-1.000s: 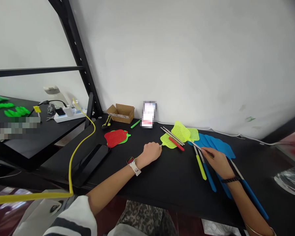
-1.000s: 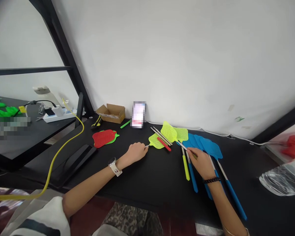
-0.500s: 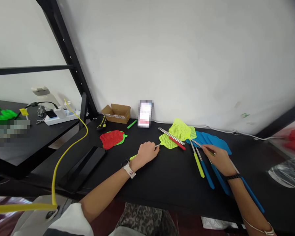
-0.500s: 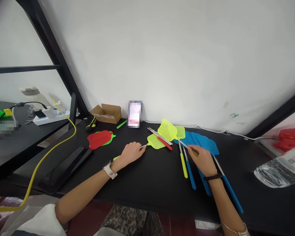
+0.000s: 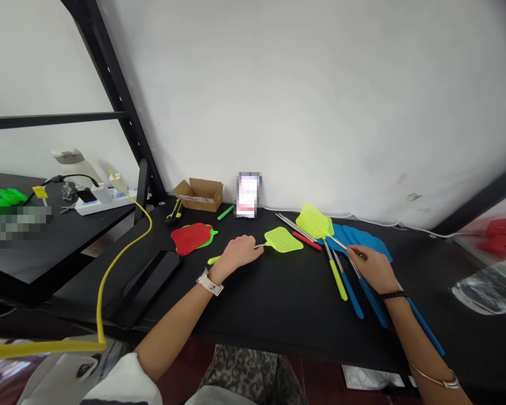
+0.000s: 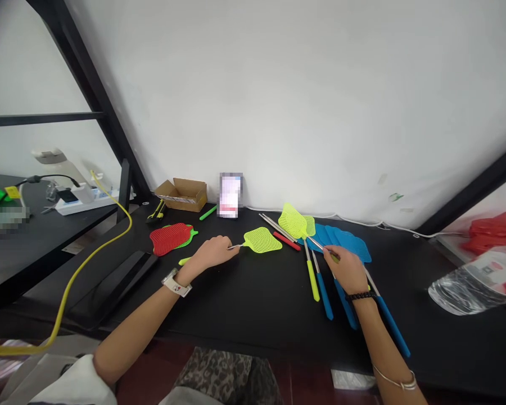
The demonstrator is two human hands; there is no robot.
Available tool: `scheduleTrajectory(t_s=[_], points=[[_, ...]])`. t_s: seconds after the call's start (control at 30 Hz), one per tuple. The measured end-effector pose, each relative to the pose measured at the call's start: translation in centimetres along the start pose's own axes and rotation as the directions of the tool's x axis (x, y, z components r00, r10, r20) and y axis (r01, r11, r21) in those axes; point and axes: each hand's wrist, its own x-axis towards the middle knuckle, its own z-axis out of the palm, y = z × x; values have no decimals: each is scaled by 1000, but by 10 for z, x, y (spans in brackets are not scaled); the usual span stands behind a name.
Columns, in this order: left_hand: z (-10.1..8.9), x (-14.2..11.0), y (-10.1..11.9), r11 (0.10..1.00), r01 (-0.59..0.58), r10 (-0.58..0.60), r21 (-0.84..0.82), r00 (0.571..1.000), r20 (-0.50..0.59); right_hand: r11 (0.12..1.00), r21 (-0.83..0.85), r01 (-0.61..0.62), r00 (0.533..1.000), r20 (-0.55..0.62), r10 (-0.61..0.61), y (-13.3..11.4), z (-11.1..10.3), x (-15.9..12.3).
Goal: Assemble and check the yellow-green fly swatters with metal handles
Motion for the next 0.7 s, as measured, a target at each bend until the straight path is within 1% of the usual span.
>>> scheduleTrajectory(t_s=[0.07, 0.13, 0.23, 0.3, 0.37, 0.43, 0.47, 0.5, 0.53, 0.6, 0.63, 0.7], points=[[-6, 0, -7, 1000, -6, 7, -14, 1000, 24, 1000, -18, -12, 1000, 4, 12, 1, 0, 0], [-11, 0, -14, 998, -40, 44, -54, 996, 75, 999, -25, -23, 1000, 14, 24, 1, 0, 0], [-15, 0, -19, 971, -161, 191, -178, 967, 169, 999, -30, -35, 999, 26, 36, 2, 0, 0], [-11, -1, -15, 938, -238, 285, -253, 943, 172, 999, -36, -35, 999, 28, 36, 1, 0, 1], [-2, -4, -3, 903, -304, 364, -305, 917, 163, 999, -35, -25, 999, 26, 26, 1, 0, 1], [10, -8, 12, 853, -397, 472, -337, 864, 175, 1000, -28, -12, 1000, 27, 13, 0, -1, 1], [17, -10, 20, 841, -445, 505, -307, 850, 152, 1000, -27, -9, 999, 30, 9, 0, -1, 0], [24, -12, 28, 844, -481, 513, -237, 853, 95, 999, -30, -9, 999, 34, 10, 0, -1, 0], [31, -14, 34, 859, -491, 499, -142, 866, 24, 999, -38, -12, 999, 34, 13, 0, -2, 0], [41, -16, 45, 883, -469, 470, 23, 879, -82, 998, -61, -25, 999, 21, 27, 2, -3, 0], [45, -16, 48, 888, -454, 459, 74, 881, -115, 996, -76, -37, 999, 7, 38, 2, -4, 0], [50, -17, 53, 891, -436, 451, 125, 880, -149, 992, -103, -67, 998, -11, 66, 4, -7, 1]])
